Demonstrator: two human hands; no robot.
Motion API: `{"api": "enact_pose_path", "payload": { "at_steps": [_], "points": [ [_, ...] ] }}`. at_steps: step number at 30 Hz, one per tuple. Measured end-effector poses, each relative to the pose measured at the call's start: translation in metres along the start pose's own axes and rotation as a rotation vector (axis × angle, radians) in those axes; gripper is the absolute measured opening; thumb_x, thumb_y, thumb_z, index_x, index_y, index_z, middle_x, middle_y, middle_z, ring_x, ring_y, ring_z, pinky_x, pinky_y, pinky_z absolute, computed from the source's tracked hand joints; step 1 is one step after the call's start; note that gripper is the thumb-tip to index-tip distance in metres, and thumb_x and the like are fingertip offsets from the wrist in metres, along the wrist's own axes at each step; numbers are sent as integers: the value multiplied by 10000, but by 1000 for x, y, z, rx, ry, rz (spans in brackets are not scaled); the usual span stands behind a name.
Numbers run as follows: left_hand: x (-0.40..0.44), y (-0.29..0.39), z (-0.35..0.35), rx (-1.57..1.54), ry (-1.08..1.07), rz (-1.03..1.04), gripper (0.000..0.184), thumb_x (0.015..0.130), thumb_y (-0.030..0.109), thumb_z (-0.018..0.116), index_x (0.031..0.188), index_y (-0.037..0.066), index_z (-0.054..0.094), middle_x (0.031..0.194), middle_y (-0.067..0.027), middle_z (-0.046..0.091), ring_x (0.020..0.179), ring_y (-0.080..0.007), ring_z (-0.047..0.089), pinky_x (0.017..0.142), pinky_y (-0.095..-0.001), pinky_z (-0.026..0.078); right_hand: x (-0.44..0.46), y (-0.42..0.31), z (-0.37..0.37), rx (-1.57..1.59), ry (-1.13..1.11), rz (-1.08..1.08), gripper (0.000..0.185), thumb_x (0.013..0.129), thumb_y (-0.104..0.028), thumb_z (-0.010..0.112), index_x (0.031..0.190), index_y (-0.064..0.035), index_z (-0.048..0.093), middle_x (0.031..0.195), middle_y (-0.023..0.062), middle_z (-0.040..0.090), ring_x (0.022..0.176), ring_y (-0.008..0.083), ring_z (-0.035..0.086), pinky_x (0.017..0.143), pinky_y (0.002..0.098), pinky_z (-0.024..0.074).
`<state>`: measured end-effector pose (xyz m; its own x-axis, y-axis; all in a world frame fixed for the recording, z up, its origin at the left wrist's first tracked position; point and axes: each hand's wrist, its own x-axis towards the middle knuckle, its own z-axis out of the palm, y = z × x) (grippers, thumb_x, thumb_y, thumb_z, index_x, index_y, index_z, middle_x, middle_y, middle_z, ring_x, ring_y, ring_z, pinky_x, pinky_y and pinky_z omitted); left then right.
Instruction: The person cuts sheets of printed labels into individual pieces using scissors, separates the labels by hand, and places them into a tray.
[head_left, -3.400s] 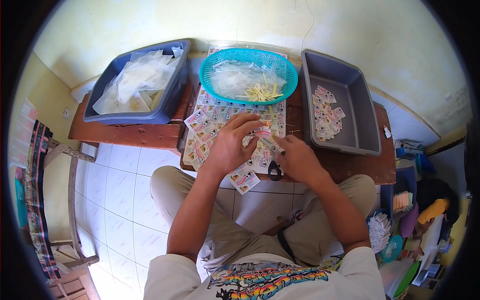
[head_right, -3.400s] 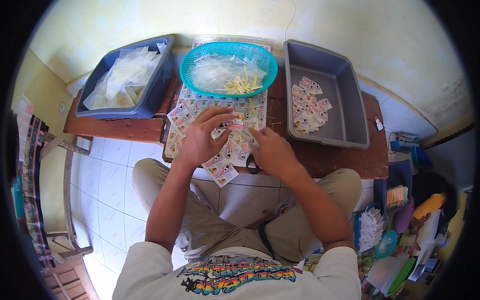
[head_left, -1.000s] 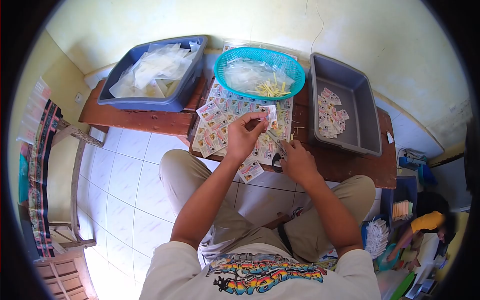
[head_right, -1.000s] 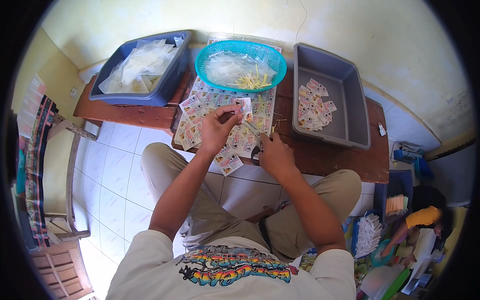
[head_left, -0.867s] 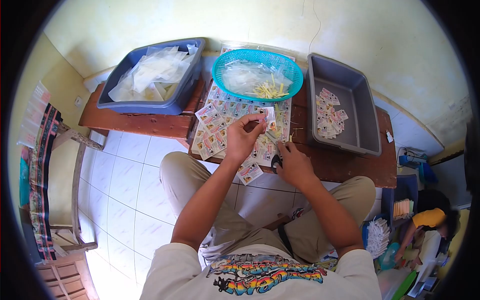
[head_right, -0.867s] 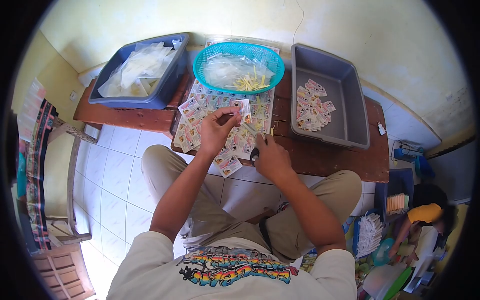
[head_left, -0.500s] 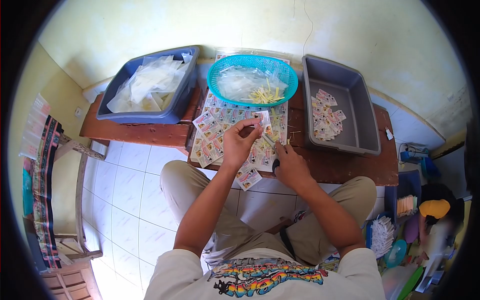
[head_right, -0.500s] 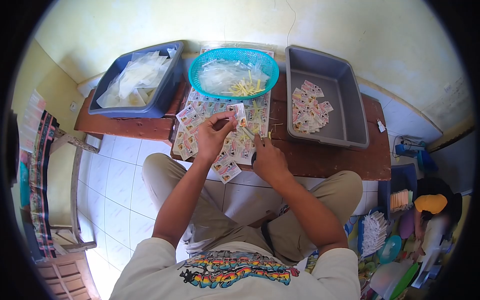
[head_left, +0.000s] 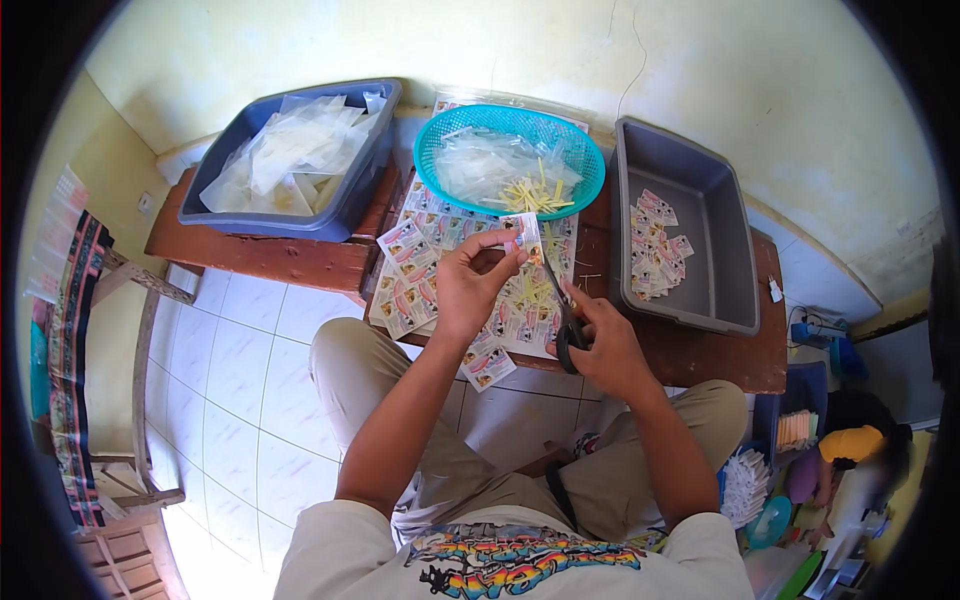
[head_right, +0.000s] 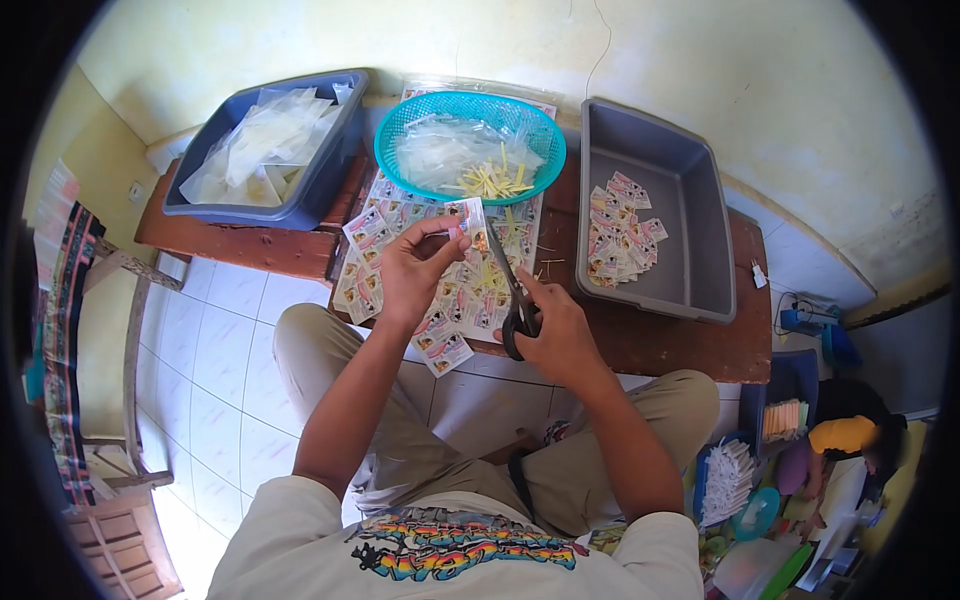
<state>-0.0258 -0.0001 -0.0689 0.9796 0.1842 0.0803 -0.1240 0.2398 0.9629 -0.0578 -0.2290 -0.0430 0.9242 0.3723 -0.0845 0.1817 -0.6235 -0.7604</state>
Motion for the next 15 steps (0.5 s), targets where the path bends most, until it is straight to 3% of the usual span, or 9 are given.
{"api": "enact_pose_path", "payload": {
  "at_steps": [1,5,7,10,15],
  "points": [
    [1,1,1,2,8,1,308,950,-6,797,1246,-32,715,1026,-121,789,906,-140,739,841,-289,625,-1,-3,-1,61,36,10,932,798,-258,908,1613,-99,486,1096,159,618,866,236,638,852,376,570],
    [9,-3,3,-64,24,6,309,945,-1,806,1236,-33,711,1025,-126,790,888,-142,736,826,-291,619,1,-5,-5,226,-16,32,916,859,-239,908,1639,-103,448,1140,110,596,833,150,608,797,321,567],
    [10,-4,3,-66,25,7,309,943,-3,806,1235,-33,710,1027,-126,791,890,-142,737,821,-290,617,2,-7,-5,554,-69,15,858,925,-95,840,1664,-110,403,1204,61,556,844,92,607,757,276,574],
    [11,-2,4,-55,20,4,311,941,-9,806,1236,-33,708,1031,-128,793,899,-140,739,814,-288,613,2,-15,-8,748,-141,29,844,951,-15,792,1676,-112,371,1251,45,525,880,85,620,752,265,591],
    [9,2,5,-44,11,-4,321,935,-26,805,1240,-29,707,1041,-131,794,921,-137,743,817,-283,611,4,-16,-6,798,-178,-3,850,955,-33,792,1680,-110,355,1245,49,530,928,99,637,751,285,611]
  ]
}}
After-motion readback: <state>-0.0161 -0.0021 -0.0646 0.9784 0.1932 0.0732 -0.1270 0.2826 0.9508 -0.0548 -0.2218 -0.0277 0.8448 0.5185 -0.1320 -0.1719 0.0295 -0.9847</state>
